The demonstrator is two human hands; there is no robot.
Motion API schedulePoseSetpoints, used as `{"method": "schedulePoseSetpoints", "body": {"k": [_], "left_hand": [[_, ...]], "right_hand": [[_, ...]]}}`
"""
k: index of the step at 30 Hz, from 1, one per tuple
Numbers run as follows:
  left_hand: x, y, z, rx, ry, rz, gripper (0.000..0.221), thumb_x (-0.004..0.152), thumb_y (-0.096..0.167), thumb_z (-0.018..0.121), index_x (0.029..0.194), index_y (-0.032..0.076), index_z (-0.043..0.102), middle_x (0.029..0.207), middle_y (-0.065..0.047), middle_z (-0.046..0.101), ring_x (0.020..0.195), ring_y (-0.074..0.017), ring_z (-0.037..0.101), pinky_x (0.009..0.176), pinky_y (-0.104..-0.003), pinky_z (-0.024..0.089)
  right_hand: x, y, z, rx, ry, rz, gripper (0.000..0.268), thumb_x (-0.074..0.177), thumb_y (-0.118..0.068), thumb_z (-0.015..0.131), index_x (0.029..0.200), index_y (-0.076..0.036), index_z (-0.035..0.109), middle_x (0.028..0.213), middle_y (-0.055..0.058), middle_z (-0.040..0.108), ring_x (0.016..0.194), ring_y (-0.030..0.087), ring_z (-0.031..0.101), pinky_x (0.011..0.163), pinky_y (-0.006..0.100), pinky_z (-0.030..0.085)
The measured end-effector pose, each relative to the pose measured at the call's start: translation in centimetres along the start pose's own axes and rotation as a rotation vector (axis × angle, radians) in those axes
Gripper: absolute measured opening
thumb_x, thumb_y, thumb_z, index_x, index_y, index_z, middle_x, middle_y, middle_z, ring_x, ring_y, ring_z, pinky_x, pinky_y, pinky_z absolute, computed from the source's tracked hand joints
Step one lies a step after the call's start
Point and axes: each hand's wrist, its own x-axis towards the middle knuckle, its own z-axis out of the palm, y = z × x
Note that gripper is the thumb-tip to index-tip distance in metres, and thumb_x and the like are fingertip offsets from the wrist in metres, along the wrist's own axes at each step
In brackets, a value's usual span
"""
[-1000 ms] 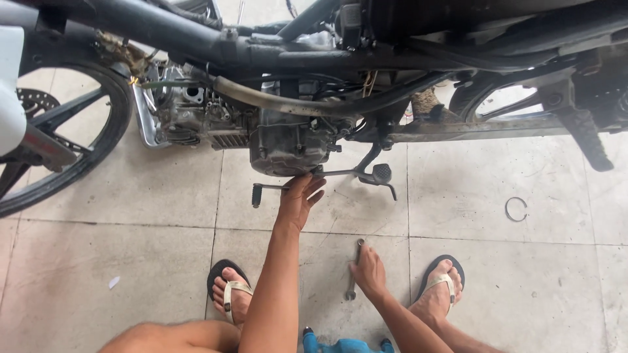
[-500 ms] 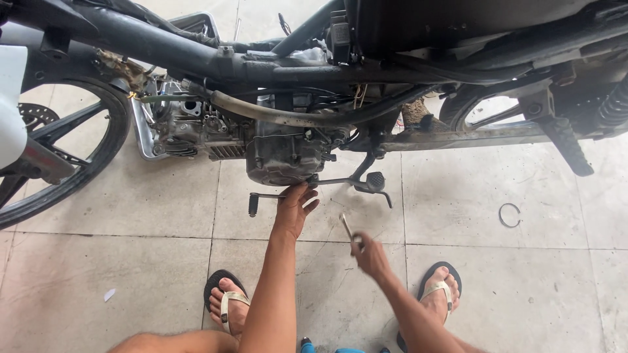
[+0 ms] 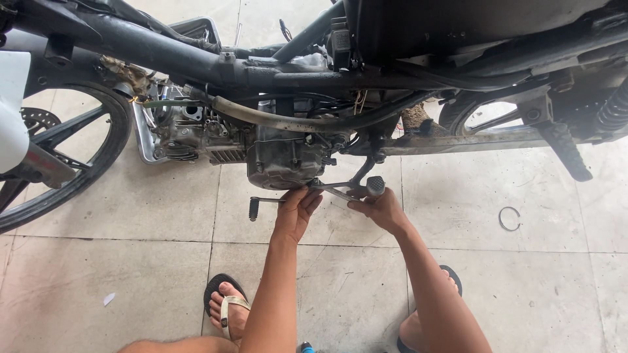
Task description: Loosening or tightening bolts on a motorcycle engine and kickstand using a wrench
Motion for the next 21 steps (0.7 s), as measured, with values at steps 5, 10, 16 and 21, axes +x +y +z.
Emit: {"method": "schedulePoseSetpoints", "body": {"k": [5,10,16,21], "left_hand": [[-0.4,0.2,0.5,-0.041,-0.013,-0.012,0.011,0.085,0.002,0.076,0.086,0.012,0.077,0.097,-0.018,0.079,0.098,-0.0341,0.077,0.09,-0.047,0.064],[0.1,-0.1,-0.1,-0.018,-0.013,0.0,0.011,0.085,0.002,0.076,0.088,0.012,0.077,0.099,-0.021,0.078,0.098,-0.0362,0.077,0.089,-0.048,0.064],[1.0,-0.5,-1.4,0.013,-0.014,0.014,0.011,0.085,0.003,0.076,0.088,0.014,0.077,0.098,-0.02,0.079,0.096,-0.0352,0.077,0.086,-0.045,0.065],[1.8,-0.9,-2.5,0.039,-0.027,0.011,0.012,0.085,0.004,0.077,0.088,0.016,0.078,0.097,-0.019,0.079,0.095,-0.0335,0.078,0.083,-0.041,0.065]], "right_hand": [[0.7,-0.5,-1.1,0.559,0.276,0.065,0.031,0.087,0.005,0.067,0.118,0.01,0.066,0.075,0.013,0.061,0.052,0.014,0.058,0.044,0.023,0.045],[-0.2,-2.3,0.7,0.853,0.474,0.061,0.034,0.099,-0.005,0.057,0.13,0.011,0.055,0.101,0.019,0.067,0.077,0.019,0.071,0.06,0.025,0.062],[-2.2,2.4,6.3,0.946,0.835,0.064,0.019,0.105,-0.021,0.053,0.114,-0.006,0.057,0.088,0.015,0.064,0.064,0.029,0.071,0.055,0.034,0.066],[-2.0,-0.5,6.9,0.947,0.851,0.037,0.023,0.109,-0.025,0.042,0.125,-0.011,0.051,0.107,0.012,0.056,0.072,0.032,0.072,0.069,0.039,0.07]]}}
